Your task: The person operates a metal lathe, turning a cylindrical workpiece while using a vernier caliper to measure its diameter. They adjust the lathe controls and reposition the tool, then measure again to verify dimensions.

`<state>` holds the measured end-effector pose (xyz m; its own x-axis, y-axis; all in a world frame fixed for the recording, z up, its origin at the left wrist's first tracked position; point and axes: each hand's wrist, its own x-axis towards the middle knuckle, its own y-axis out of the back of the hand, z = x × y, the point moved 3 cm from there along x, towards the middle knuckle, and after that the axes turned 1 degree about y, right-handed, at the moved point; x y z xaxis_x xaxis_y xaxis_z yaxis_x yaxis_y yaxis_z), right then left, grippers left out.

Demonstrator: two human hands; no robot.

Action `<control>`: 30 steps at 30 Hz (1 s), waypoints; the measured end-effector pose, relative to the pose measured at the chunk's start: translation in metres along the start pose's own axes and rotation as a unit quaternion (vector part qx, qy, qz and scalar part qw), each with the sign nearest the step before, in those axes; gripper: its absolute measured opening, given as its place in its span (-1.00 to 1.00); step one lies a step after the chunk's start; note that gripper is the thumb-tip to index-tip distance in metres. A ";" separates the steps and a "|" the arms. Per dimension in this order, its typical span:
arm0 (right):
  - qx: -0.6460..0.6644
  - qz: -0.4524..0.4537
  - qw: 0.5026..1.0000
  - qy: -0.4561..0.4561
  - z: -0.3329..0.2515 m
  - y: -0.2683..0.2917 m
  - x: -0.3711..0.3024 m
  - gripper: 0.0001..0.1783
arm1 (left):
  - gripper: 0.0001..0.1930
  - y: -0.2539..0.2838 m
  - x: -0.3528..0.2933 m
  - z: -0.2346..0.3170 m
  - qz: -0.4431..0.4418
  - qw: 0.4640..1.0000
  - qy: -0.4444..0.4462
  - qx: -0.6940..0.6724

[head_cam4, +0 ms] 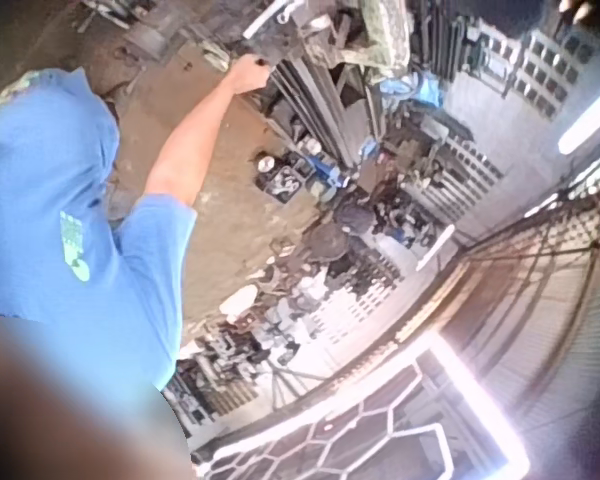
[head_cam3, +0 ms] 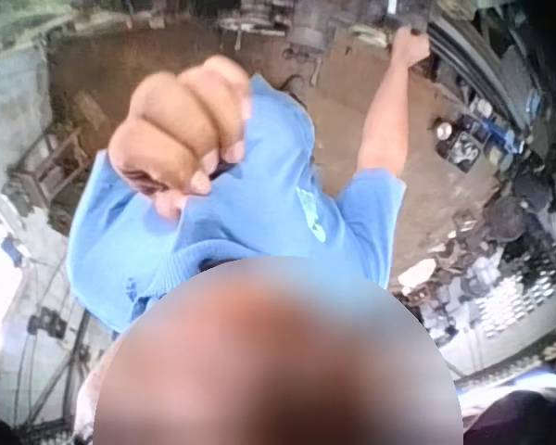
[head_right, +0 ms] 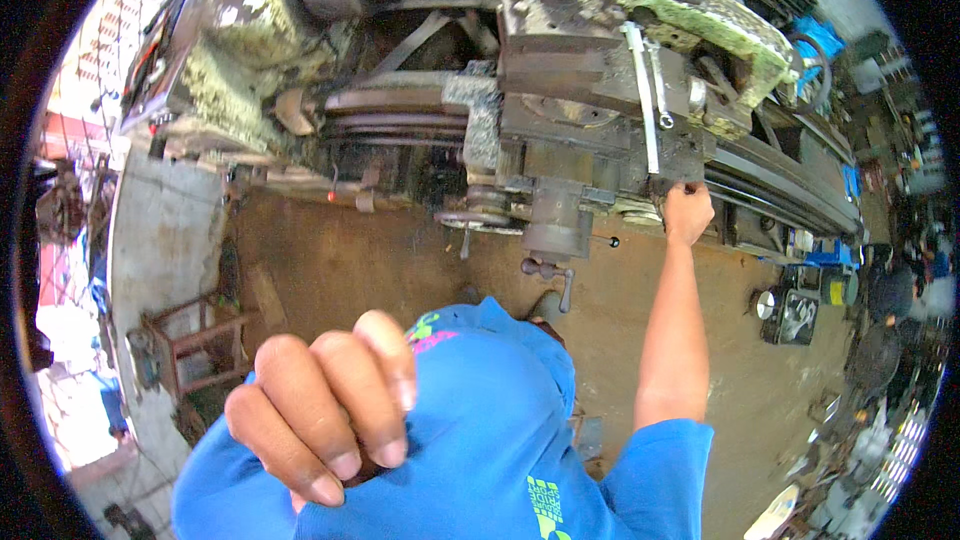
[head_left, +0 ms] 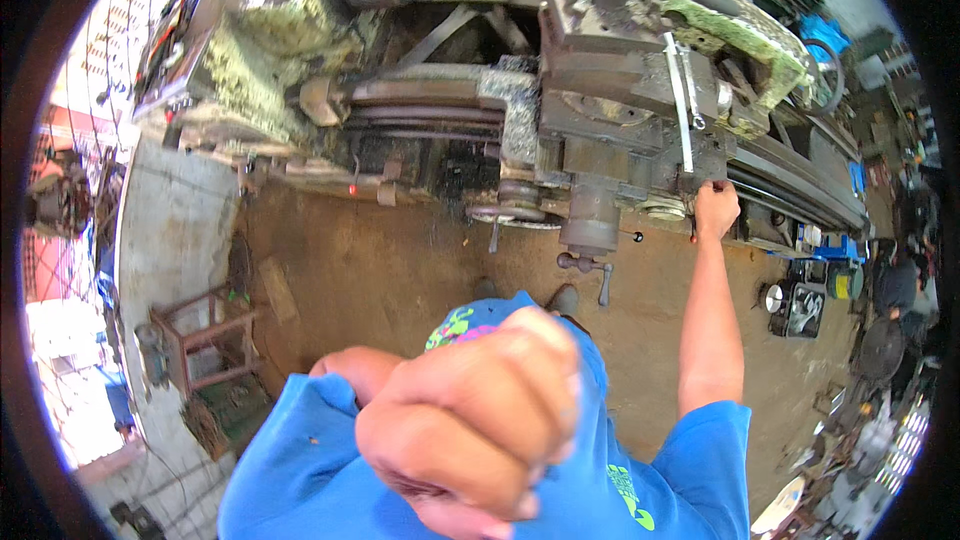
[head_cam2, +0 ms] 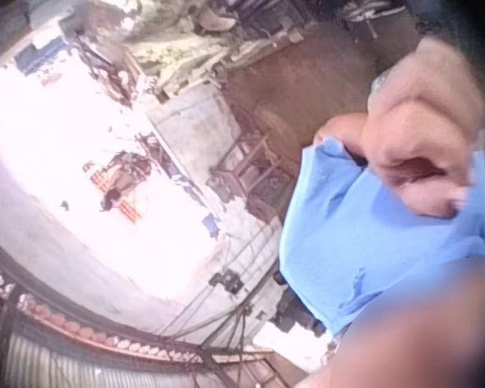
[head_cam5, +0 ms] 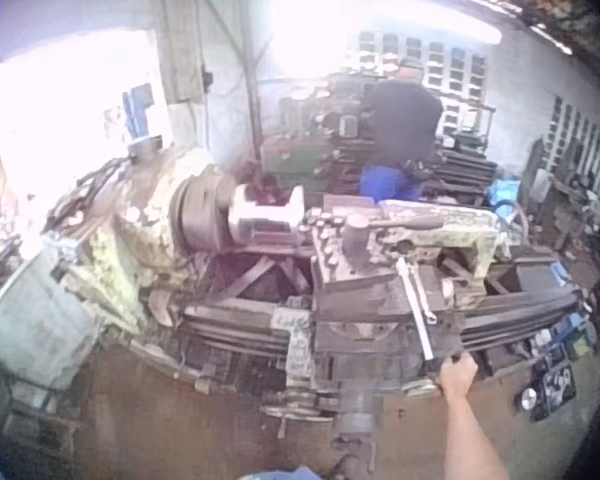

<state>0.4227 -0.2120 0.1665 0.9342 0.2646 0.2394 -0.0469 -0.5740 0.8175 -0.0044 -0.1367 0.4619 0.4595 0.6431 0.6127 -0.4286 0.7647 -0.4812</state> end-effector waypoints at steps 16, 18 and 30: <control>-0.014 -0.009 1.000 -0.006 0.004 -0.002 0.002 -0.66 | -0.74 -0.031 0.019 -0.036 -0.138 0.955 0.007 -0.261; -0.035 0.008 0.999 0.014 0.002 -0.001 0.003 -0.67 | -0.79 -0.014 0.011 -0.038 -0.215 0.950 0.065 -0.215; 0.117 0.044 0.992 -0.023 0.013 0.003 -0.010 -0.78 | -0.82 0.202 -0.161 -0.181 0.019 0.711 0.557 0.429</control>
<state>0.4179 -0.2268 0.1596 0.9457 0.1734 0.2751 -0.0497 -0.7590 0.6492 -0.0245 -0.0780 0.1525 0.5604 0.6617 -0.4981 -0.5548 0.7465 0.3674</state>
